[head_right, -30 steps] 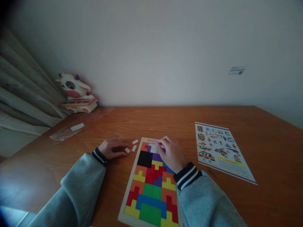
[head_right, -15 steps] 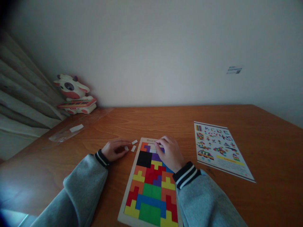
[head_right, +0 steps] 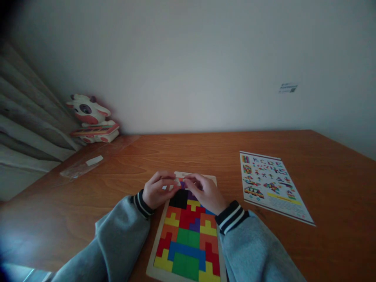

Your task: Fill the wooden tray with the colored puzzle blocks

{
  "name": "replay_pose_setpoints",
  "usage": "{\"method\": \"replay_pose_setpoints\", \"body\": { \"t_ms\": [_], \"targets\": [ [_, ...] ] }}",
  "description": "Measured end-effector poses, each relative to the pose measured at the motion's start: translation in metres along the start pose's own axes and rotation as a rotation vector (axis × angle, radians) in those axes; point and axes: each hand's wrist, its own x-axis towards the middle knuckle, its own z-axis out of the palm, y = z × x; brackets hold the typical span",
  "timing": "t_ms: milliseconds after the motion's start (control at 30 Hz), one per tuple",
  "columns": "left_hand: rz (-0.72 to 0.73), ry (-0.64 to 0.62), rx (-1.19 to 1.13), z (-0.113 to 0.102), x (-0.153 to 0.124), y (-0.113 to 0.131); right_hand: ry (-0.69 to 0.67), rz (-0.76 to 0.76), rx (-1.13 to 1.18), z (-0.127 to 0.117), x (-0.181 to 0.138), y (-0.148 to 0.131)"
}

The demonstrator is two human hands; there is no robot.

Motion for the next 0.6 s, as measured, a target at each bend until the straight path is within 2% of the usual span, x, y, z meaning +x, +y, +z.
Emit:
{"method": "replay_pose_setpoints", "body": {
  "t_ms": [100,200,367,467,600],
  "targets": [
    [0.053,-0.016,-0.041,0.016,0.001,0.009,-0.088,0.072,0.23,0.002,0.0,-0.002],
    [0.036,-0.073,0.009,0.017,0.0,0.006,-0.044,0.062,0.243,-0.001,0.002,0.002],
    [-0.012,-0.252,0.151,-0.006,-0.003,-0.021,0.113,0.08,0.049,-0.011,0.003,0.013],
    [-0.06,-0.328,0.155,-0.017,-0.007,-0.038,0.143,0.068,-0.086,-0.015,0.003,0.017],
    [-0.129,-0.377,0.156,-0.019,-0.011,-0.046,0.176,0.024,-0.221,-0.016,0.004,0.018]
  ]
}}
